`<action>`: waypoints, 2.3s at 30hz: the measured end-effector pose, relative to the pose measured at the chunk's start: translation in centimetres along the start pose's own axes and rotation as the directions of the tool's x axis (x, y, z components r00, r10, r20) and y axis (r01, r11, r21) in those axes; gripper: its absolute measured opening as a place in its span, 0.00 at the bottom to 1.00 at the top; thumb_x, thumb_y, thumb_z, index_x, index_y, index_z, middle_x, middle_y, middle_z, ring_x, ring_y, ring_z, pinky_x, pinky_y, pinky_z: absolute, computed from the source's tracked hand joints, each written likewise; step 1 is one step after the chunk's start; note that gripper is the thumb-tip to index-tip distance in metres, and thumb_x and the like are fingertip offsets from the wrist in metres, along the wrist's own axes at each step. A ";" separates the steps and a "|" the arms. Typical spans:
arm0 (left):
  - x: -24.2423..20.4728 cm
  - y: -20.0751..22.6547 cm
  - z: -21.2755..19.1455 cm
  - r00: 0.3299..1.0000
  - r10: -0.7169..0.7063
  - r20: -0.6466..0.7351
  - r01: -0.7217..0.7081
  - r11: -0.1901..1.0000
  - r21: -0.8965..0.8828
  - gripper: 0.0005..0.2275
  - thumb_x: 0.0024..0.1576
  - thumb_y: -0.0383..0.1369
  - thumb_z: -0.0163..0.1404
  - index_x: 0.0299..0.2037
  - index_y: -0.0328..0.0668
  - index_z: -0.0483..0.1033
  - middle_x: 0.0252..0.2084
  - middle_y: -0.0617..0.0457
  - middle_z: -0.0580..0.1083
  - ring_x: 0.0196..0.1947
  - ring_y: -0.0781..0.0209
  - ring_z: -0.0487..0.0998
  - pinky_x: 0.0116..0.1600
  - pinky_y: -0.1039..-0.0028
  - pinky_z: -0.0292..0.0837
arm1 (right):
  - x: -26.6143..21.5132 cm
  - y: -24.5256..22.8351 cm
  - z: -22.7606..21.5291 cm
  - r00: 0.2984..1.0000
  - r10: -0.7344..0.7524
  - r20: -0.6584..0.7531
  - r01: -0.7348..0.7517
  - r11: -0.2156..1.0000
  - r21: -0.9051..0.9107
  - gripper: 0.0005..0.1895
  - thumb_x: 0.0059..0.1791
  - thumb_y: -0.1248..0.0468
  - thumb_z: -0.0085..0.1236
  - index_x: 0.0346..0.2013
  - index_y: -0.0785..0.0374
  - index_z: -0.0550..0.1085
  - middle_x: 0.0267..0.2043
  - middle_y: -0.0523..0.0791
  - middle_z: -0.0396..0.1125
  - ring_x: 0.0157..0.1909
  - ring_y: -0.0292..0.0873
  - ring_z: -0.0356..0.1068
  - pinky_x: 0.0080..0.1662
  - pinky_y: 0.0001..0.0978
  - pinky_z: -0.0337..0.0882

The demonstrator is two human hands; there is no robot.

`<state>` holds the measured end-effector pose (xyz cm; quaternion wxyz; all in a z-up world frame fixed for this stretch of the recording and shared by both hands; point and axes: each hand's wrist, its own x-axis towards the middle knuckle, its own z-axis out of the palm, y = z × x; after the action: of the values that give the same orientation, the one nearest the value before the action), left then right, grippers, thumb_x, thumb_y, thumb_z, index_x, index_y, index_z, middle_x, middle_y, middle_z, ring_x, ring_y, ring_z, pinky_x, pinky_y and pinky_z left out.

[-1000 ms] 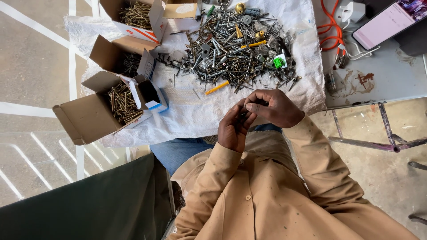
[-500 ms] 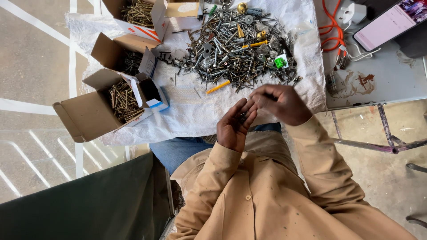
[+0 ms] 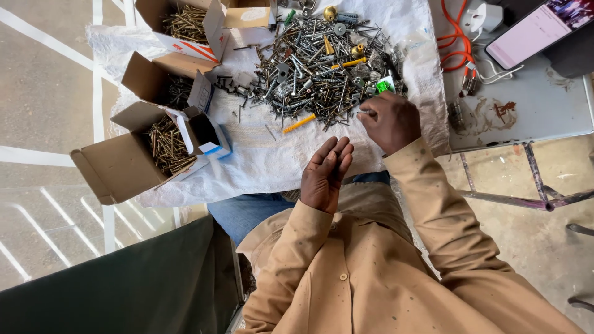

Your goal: Sort mixed screws and nails from a pile into separate cardboard boxes

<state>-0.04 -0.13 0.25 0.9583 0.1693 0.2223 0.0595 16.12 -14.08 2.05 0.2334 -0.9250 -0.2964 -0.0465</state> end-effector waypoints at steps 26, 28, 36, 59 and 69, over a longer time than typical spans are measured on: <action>0.4 2.0 1.2 0.990 0.140 0.000 -0.139 0.982 -0.130 0.21 0.68 0.40 0.44 0.59 0.26 0.72 0.55 0.33 0.76 0.54 0.43 0.79 0.62 0.59 0.78 | -2.9 -11.2 -2.4 0.929 0.317 0.193 -0.307 0.363 0.880 0.10 0.57 0.58 0.56 0.47 0.61 0.76 0.39 0.46 0.75 0.41 0.37 0.75 0.44 0.25 0.73; -0.1 2.3 2.8 0.978 0.210 -0.009 -0.210 0.974 -0.090 0.21 0.69 0.41 0.43 0.60 0.27 0.72 0.55 0.34 0.76 0.55 0.43 0.78 0.62 0.60 0.78 | -4.0 -11.1 -0.2 0.869 0.395 0.298 -0.346 0.054 0.937 0.13 0.57 0.58 0.51 0.51 0.62 0.72 0.48 0.44 0.75 0.48 0.33 0.75 0.50 0.22 0.73; -2.2 5.3 7.2 0.615 0.585 0.529 -0.738 0.192 0.646 0.08 0.67 0.35 0.48 0.50 0.50 0.80 0.51 0.59 0.79 0.58 0.56 0.79 0.71 0.66 0.68 | -0.6 -14.4 3.7 0.831 0.036 0.555 -0.453 -0.536 0.713 0.15 0.60 0.59 0.44 0.51 0.67 0.74 0.49 0.53 0.73 0.49 0.49 0.75 0.54 0.39 0.74; -5.4 18.0 1.4 0.173 0.861 0.478 -0.153 -0.456 0.877 0.12 0.62 0.28 0.48 0.54 0.55 0.75 0.47 0.59 0.76 0.43 0.50 0.82 0.43 0.63 0.78 | 9.0 -28.2 3.1 0.792 -0.106 0.601 -0.587 -0.401 0.703 0.28 0.57 0.45 0.43 0.52 0.68 0.74 0.50 0.55 0.73 0.52 0.49 0.75 0.56 0.40 0.78; -4.9 17.3 0.7 0.168 0.886 0.432 -0.162 -0.408 0.899 0.09 0.59 0.30 0.53 0.44 0.63 0.79 0.39 0.66 0.74 0.37 0.55 0.83 0.40 0.68 0.78 | 8.8 -31.6 2.7 0.849 0.044 0.527 -0.525 -0.048 0.850 0.18 0.53 0.52 0.56 0.47 0.64 0.78 0.39 0.43 0.68 0.44 0.38 0.68 0.51 0.30 0.70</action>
<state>-4.73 14.94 8.91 0.2344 0.7742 0.3242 0.4905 5.20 14.38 14.40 0.7542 -0.5274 -0.0734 0.3843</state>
